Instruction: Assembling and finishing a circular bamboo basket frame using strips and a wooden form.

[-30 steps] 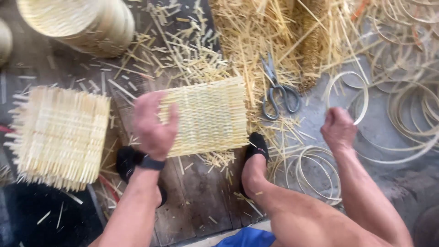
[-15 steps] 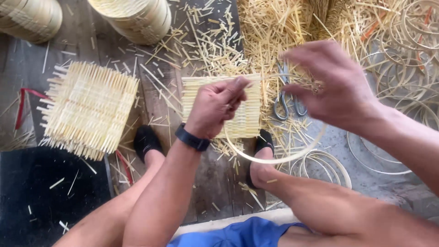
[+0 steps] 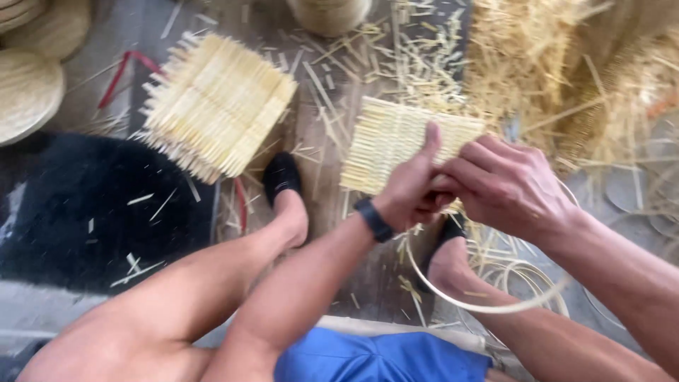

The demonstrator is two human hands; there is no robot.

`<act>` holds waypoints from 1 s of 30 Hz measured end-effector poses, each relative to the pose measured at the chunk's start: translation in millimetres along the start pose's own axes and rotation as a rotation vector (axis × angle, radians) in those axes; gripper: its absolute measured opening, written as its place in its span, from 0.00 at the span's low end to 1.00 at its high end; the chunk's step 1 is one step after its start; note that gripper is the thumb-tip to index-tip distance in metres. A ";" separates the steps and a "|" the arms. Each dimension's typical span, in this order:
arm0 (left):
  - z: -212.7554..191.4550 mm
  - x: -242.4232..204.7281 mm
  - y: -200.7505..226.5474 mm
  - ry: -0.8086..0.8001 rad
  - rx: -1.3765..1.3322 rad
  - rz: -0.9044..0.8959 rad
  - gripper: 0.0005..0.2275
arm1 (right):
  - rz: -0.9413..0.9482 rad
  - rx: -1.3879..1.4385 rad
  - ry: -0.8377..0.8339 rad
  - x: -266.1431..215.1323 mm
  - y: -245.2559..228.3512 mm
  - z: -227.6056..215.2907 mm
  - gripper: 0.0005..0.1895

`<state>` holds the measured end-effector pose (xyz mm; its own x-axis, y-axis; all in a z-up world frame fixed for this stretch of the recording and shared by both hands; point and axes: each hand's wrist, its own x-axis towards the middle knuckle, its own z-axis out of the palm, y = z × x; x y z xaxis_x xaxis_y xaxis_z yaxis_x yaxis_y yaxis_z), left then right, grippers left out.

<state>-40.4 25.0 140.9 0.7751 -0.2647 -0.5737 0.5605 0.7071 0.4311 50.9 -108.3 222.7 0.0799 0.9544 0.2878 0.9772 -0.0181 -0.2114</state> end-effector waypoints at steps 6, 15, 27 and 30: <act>-1.0 7.0 -3.6 0.235 0.009 0.231 0.35 | 0.238 -0.119 -0.036 2.3 -10.7 16.8 0.13; -59.2 54.4 6.1 0.071 -0.048 0.681 0.17 | 0.569 0.113 0.085 -6.8 36.3 4.6 0.20; -87.6 11.3 51.4 0.174 -0.126 0.339 0.14 | 1.124 1.842 0.644 -59.4 61.7 79.0 0.26; -92.5 14.4 47.5 0.202 -0.172 0.311 0.14 | 1.175 1.820 0.610 -69.7 72.1 81.3 0.26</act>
<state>-29.6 115.5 88.7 0.8174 0.1013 -0.5670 0.2383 0.8368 0.4929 99.8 -151.8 111.4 0.6869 0.5445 -0.4813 -0.6702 0.2185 -0.7093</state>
